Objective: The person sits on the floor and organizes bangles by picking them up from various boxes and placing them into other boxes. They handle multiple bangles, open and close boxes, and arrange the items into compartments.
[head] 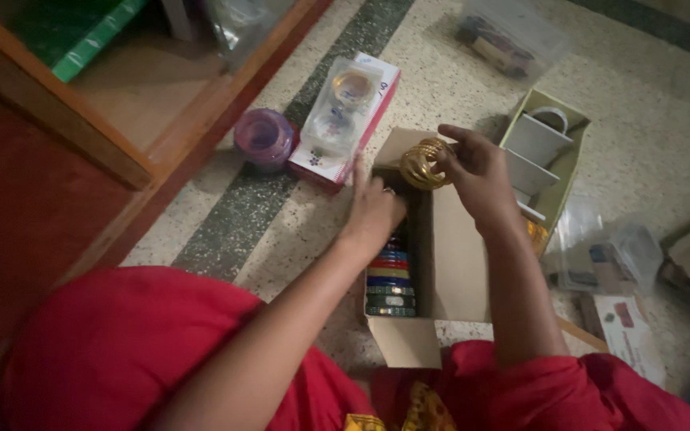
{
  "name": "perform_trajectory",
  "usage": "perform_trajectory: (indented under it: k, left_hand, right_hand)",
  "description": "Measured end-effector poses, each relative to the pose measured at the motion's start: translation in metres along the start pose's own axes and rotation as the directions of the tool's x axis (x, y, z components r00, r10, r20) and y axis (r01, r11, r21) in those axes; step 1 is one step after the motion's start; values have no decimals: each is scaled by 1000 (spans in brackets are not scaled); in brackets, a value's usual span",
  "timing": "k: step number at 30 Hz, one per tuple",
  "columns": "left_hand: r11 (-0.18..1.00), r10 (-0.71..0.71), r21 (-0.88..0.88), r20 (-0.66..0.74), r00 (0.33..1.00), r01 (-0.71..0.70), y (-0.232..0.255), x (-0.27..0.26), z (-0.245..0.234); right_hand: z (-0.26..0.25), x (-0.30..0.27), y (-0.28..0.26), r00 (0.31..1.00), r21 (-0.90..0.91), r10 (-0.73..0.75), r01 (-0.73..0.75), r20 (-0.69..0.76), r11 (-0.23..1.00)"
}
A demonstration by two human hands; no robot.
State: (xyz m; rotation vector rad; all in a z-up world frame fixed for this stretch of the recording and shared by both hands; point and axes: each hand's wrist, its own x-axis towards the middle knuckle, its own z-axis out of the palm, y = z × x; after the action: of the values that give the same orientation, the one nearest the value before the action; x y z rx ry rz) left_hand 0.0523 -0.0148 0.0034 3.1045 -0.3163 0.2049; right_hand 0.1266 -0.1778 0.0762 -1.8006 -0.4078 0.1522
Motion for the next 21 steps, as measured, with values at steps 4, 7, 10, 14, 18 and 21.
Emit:
perform_trajectory:
  k: [4, 7, 10, 14, 18, 21]
  left_hand:
    - [969, 83, 236, -42, 996, -71, 12, 21, 14]
    - [950, 197, 235, 55, 979, -204, 9, 39, 31]
    - [929, 296, 182, 154, 943, -321, 7, 53, 52]
    - [836, 495, 175, 168, 853, -520, 2, 74, 71]
    - [767, 559, 243, 202, 804, -594, -2, 87, 79]
    - [751, 559, 270, 224, 798, -602, -4, 83, 71]
  right_hand:
    - [-5, 4, -1, 999, 3, -50, 50, -1, 999]
    - [-8, 8, 2, 999, 54, -48, 49, -12, 997]
    - [-14, 11, 5, 997, 89, -76, 76, -8, 993]
    - [-14, 12, 3, 998, 92, -66, 66, -10, 994]
    - [-15, 10, -1, 996, 128, -83, 82, 7, 988]
    - [-15, 9, -3, 999, 123, 3, 2, -41, 992]
